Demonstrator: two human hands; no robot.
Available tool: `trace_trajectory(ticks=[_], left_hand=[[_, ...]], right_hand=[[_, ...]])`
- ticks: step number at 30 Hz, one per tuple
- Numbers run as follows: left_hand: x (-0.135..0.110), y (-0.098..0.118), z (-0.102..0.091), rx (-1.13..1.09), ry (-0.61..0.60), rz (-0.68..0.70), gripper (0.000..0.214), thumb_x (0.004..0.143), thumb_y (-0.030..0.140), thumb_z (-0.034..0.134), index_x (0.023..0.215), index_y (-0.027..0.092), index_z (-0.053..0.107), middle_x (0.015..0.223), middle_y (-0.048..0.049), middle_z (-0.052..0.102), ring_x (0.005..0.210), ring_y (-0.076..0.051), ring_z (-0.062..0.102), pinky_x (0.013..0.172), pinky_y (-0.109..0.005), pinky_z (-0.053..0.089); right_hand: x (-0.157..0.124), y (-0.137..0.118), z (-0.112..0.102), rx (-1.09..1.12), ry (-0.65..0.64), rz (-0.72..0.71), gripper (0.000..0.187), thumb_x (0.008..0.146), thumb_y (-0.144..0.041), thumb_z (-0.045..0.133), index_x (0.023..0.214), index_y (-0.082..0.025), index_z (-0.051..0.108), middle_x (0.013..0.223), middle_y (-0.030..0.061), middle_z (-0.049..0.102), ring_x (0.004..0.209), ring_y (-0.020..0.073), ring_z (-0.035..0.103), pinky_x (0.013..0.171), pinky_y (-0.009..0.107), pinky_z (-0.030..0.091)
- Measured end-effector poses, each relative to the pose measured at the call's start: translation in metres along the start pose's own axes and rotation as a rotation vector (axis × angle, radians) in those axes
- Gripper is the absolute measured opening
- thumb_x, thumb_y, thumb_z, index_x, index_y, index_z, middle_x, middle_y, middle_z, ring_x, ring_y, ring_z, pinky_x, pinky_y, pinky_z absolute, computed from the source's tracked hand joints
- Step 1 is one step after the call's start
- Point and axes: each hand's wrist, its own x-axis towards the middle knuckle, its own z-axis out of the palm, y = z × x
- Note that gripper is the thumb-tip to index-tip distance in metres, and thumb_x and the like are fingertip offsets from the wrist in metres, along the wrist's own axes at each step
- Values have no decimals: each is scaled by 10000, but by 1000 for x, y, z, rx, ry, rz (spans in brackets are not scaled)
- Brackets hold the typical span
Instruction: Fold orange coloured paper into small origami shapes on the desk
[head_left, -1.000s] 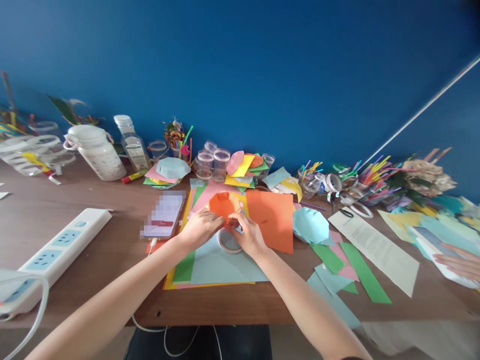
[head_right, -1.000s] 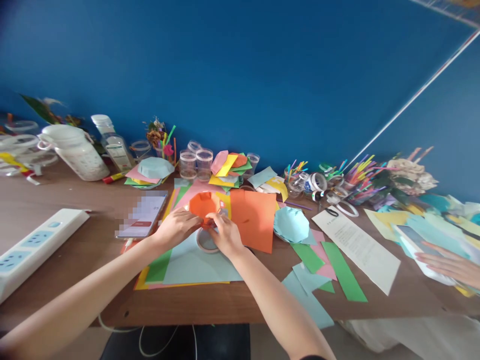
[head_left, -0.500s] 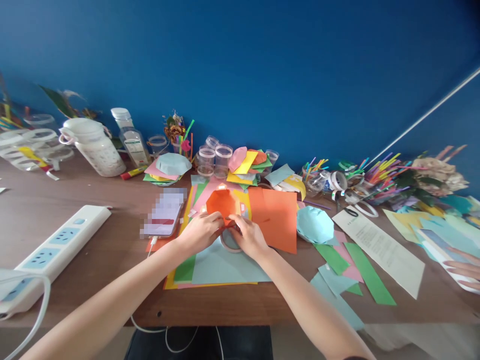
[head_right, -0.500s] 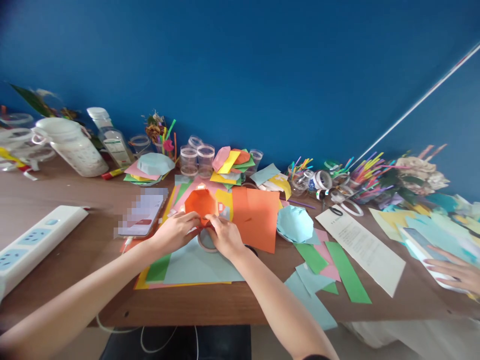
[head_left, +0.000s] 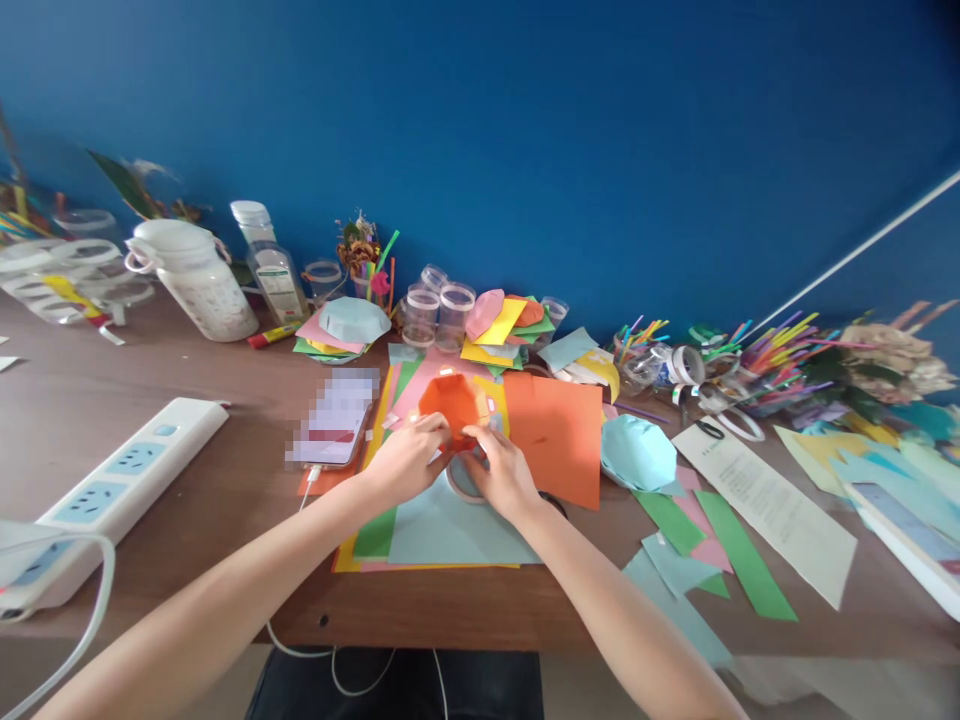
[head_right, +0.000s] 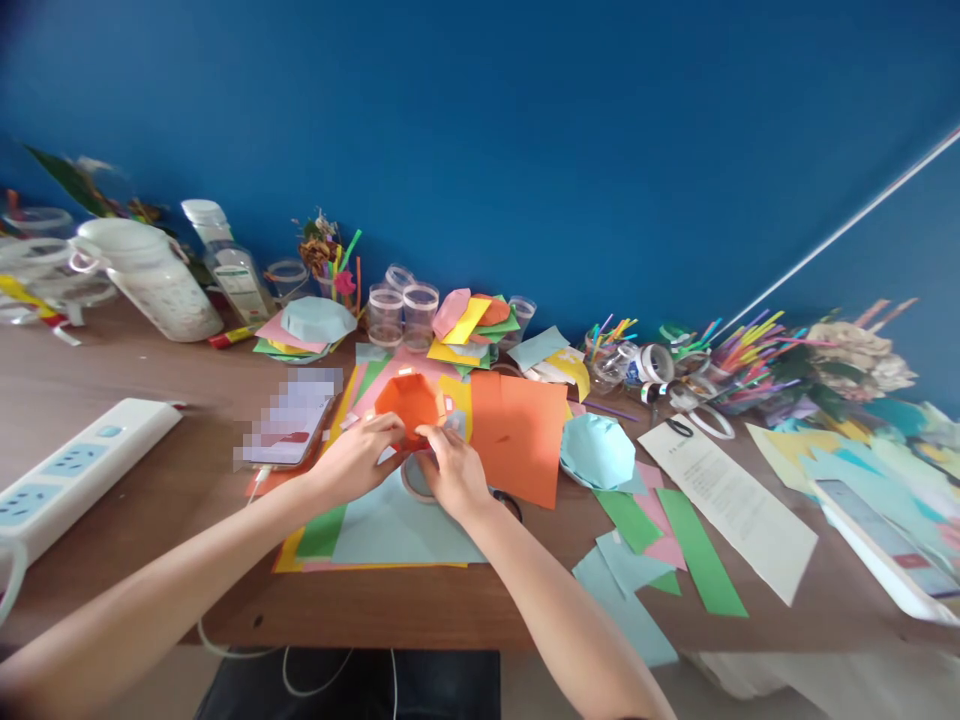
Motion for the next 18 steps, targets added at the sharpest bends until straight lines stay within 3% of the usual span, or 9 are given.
trace_trajectory(ticks=[12, 18], left_hand=[[0, 2, 3, -29, 41, -57, 106, 853, 222, 577, 792, 155, 631, 860, -51, 604, 823, -203, 609, 757, -323, 459], [0, -3, 10, -69, 73, -120, 156, 840, 267, 605, 738, 149, 623, 781, -47, 596, 757, -194, 597, 680, -298, 453]], right_hand=[[1, 0, -1, 84, -14, 72, 279, 865, -215, 510, 1140, -245, 548, 933, 12, 691, 751, 160, 639, 701, 263, 485], [3, -4, 0, -2, 5, 108, 272, 845, -197, 518, 1110, -247, 555, 863, 15, 689, 781, 187, 646, 695, 277, 485]])
